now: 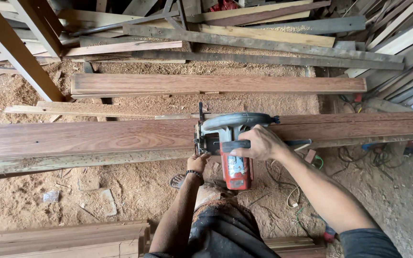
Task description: The person cuts a long wooden plank into two pieces using a circular saw and then holds up both pieces to view them.
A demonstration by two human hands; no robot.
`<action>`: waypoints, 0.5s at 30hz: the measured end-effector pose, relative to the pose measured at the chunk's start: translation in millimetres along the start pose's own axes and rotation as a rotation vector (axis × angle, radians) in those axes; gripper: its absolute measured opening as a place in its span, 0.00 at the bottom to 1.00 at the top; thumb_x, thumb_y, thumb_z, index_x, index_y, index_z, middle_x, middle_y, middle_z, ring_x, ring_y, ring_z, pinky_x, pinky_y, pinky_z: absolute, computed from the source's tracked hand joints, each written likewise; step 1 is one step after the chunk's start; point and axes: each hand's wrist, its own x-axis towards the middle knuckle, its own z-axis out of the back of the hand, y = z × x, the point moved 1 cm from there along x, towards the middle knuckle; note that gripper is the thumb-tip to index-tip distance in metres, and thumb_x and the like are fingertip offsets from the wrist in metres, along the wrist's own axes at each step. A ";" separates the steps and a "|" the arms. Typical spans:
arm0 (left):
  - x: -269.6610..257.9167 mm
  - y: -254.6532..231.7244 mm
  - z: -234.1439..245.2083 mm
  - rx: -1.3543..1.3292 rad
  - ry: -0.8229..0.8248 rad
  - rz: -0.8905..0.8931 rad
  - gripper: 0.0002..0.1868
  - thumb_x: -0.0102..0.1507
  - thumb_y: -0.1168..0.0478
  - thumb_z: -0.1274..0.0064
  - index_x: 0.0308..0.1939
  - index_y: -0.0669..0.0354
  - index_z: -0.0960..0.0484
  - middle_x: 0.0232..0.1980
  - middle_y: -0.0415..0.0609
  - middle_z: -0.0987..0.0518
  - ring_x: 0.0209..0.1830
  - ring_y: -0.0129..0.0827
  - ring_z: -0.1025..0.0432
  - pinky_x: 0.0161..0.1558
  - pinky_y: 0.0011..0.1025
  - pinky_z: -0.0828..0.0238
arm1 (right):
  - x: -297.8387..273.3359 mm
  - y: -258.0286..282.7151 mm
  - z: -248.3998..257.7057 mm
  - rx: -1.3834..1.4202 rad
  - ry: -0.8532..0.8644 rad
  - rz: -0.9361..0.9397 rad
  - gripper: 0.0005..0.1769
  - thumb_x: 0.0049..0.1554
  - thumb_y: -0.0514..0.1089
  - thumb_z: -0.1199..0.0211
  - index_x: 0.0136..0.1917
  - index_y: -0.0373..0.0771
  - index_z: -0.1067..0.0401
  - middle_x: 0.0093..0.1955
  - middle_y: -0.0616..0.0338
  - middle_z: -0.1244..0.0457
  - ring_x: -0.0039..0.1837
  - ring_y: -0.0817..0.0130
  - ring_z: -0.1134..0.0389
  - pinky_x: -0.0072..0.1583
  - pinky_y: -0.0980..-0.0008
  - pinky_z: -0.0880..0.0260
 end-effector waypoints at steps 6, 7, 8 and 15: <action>9.3 -15.3 24.3 0.156 -0.020 -0.041 0.14 0.49 0.58 0.27 0.25 0.58 0.19 0.16 0.49 0.28 0.19 0.29 0.37 0.28 0.24 0.41 | 13.6 25.7 -7.6 0.005 -0.011 0.013 0.33 0.46 0.76 0.37 0.25 0.45 0.31 0.19 0.56 0.43 0.28 0.57 0.37 0.35 0.64 0.41; 10.3 -15.9 29.2 0.143 -0.024 -0.036 0.14 0.49 0.59 0.27 0.25 0.58 0.19 0.16 0.49 0.28 0.19 0.28 0.36 0.29 0.23 0.42 | 15.1 31.6 -8.6 0.015 -0.012 0.007 0.33 0.46 0.77 0.37 0.25 0.46 0.31 0.19 0.59 0.44 0.27 0.60 0.37 0.35 0.66 0.41; 11.9 -16.5 34.1 0.129 -0.027 -0.032 0.14 0.48 0.59 0.26 0.25 0.57 0.18 0.16 0.49 0.28 0.19 0.28 0.36 0.29 0.22 0.43 | 17.0 37.1 -9.9 0.026 -0.013 0.002 0.33 0.46 0.77 0.37 0.24 0.46 0.31 0.19 0.62 0.44 0.27 0.64 0.38 0.34 0.68 0.42; 24.0 -23.6 63.1 0.045 -0.006 -0.035 0.12 0.49 0.65 0.30 0.25 0.59 0.22 0.14 0.49 0.32 0.14 0.27 0.38 0.24 0.22 0.45 | 34.1 68.8 -19.2 0.009 0.011 -0.002 0.34 0.46 0.78 0.38 0.24 0.46 0.32 0.19 0.59 0.44 0.27 0.61 0.38 0.35 0.67 0.42</action>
